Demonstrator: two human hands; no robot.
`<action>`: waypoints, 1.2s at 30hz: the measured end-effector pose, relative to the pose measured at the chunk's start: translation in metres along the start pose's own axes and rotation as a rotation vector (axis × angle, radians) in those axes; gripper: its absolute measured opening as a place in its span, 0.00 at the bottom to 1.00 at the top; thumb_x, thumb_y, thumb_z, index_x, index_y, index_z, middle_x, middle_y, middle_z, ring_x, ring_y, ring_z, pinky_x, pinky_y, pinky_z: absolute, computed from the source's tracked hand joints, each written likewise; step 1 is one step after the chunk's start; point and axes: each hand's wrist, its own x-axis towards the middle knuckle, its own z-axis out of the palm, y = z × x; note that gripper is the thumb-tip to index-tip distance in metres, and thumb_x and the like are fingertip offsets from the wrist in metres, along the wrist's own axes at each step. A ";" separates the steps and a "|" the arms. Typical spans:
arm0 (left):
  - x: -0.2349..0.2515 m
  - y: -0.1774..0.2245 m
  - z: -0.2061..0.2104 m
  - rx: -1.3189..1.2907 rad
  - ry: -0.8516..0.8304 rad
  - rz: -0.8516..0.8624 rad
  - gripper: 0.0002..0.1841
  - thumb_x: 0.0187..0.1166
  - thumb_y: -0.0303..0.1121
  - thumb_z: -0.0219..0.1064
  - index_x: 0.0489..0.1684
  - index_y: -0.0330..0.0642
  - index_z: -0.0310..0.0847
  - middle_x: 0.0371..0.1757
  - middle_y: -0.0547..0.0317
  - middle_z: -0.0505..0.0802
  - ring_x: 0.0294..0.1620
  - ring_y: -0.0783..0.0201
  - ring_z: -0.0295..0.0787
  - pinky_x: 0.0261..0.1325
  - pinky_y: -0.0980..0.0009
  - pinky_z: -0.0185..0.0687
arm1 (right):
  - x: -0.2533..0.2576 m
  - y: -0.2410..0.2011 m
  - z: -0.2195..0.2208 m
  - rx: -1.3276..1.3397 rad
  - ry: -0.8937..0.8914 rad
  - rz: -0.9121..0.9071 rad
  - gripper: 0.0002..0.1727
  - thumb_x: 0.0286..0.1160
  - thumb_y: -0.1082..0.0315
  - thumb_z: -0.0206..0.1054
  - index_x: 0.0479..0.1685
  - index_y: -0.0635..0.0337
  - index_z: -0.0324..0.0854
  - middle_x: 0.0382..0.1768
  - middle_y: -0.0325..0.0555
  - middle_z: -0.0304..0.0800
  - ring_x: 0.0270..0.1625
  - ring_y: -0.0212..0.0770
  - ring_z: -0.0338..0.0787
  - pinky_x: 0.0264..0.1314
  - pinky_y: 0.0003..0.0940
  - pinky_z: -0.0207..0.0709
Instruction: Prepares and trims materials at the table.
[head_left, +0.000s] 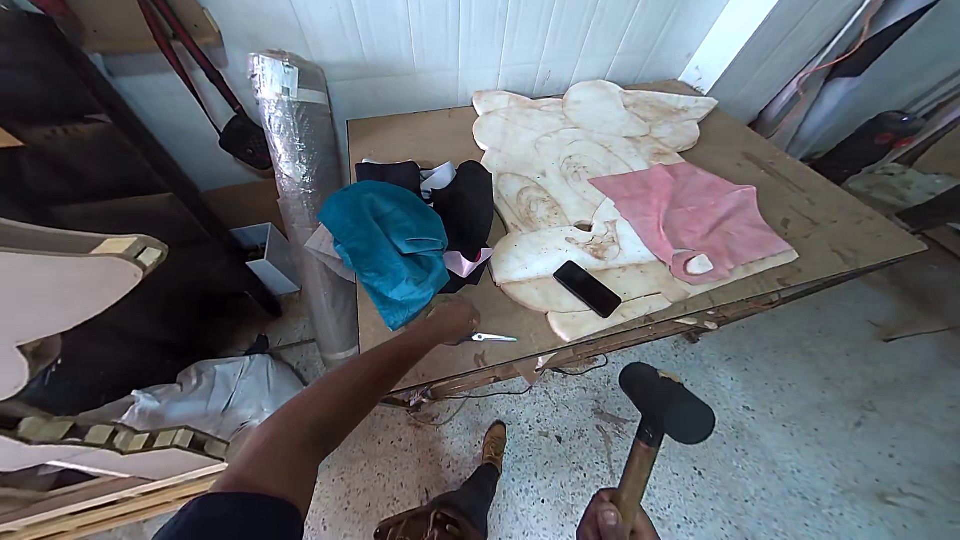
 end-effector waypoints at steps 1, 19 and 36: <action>-0.003 -0.001 0.007 -0.014 0.099 0.013 0.13 0.83 0.48 0.63 0.59 0.65 0.90 0.67 0.64 0.87 0.74 0.55 0.78 0.74 0.43 0.75 | 0.003 -0.004 0.003 0.004 -0.004 0.002 0.19 0.87 0.47 0.62 0.43 0.55 0.76 0.14 0.37 0.72 0.11 0.35 0.73 0.13 0.32 0.73; -0.009 0.014 0.053 0.023 0.328 0.016 0.11 0.83 0.50 0.64 0.52 0.69 0.91 0.58 0.78 0.91 0.71 0.68 0.80 0.89 0.51 0.57 | 0.069 0.123 0.020 -0.475 -0.042 0.424 0.30 0.89 0.37 0.47 0.53 0.52 0.83 0.18 0.42 0.73 0.15 0.42 0.71 0.14 0.40 0.69; -0.008 0.033 0.045 0.177 0.221 0.194 0.20 0.84 0.30 0.58 0.64 0.69 0.87 0.67 0.70 0.87 0.71 0.59 0.79 0.75 0.49 0.72 | 0.107 0.138 0.000 -0.504 -0.142 0.642 0.34 0.86 0.30 0.46 0.47 0.53 0.80 0.17 0.42 0.70 0.12 0.41 0.69 0.12 0.37 0.69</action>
